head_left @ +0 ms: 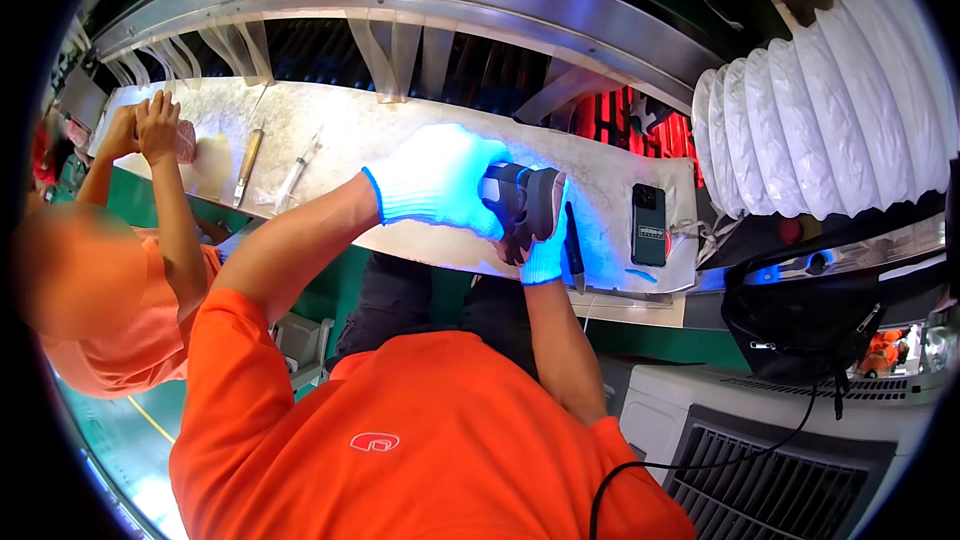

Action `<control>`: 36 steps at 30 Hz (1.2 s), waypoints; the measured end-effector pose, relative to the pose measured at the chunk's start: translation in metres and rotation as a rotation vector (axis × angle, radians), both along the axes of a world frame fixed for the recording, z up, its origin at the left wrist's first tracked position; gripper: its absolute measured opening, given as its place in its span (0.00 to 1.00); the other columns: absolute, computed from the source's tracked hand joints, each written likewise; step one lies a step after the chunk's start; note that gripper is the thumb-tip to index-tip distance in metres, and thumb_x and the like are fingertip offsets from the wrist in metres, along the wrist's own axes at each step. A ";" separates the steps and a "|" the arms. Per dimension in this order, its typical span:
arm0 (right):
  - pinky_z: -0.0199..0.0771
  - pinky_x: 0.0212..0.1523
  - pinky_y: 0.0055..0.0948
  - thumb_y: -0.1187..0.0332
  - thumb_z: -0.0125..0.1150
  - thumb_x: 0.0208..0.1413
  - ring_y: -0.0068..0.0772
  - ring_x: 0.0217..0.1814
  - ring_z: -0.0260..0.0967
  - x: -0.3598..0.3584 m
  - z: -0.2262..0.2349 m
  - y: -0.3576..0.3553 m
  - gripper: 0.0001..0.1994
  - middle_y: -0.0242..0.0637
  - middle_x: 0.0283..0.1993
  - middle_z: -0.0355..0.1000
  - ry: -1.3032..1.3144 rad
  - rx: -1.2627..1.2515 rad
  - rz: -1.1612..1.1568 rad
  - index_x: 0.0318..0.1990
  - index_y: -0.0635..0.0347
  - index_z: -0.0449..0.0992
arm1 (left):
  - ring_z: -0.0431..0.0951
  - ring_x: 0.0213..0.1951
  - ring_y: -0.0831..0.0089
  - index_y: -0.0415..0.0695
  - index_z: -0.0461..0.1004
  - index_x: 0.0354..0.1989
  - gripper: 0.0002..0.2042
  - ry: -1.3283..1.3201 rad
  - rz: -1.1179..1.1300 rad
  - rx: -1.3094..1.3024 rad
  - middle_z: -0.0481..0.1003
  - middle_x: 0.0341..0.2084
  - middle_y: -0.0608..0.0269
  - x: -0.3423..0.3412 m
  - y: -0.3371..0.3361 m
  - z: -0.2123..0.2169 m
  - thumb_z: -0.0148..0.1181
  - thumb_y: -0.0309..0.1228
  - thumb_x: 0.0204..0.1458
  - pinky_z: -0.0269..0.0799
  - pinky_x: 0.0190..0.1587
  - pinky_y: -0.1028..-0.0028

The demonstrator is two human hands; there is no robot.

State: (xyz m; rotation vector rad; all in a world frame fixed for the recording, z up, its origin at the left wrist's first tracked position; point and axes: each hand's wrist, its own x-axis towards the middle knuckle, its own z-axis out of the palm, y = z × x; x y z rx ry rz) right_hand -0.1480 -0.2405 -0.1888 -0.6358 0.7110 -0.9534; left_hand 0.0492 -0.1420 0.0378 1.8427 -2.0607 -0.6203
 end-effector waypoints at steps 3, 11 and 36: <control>0.78 0.69 0.40 0.33 0.59 0.74 0.39 0.66 0.77 -0.020 0.053 0.012 0.42 0.41 0.68 0.76 -0.118 -0.230 0.069 0.78 0.61 0.67 | 0.90 0.38 0.51 0.46 0.83 0.65 0.43 -0.069 0.019 0.033 0.88 0.37 0.50 -0.013 -0.008 0.008 0.85 0.55 0.38 0.85 0.46 0.60; 0.71 0.80 0.50 0.29 0.75 0.57 0.48 0.76 0.72 -0.027 0.100 0.014 0.57 0.47 0.73 0.73 0.019 -0.755 0.048 0.81 0.64 0.61 | 0.90 0.38 0.52 0.45 0.84 0.64 0.43 -0.184 0.079 0.047 0.89 0.38 0.50 -0.036 -0.018 0.010 0.85 0.55 0.38 0.84 0.46 0.60; 0.51 0.88 0.53 0.31 0.85 0.45 0.57 0.90 0.54 -0.079 0.138 -0.010 0.69 0.55 0.86 0.58 -0.013 -0.554 0.220 0.84 0.71 0.56 | 0.90 0.44 0.47 0.42 0.84 0.61 0.41 -0.139 -0.052 0.052 0.88 0.45 0.46 -0.038 -0.023 0.018 0.82 0.58 0.42 0.85 0.50 0.57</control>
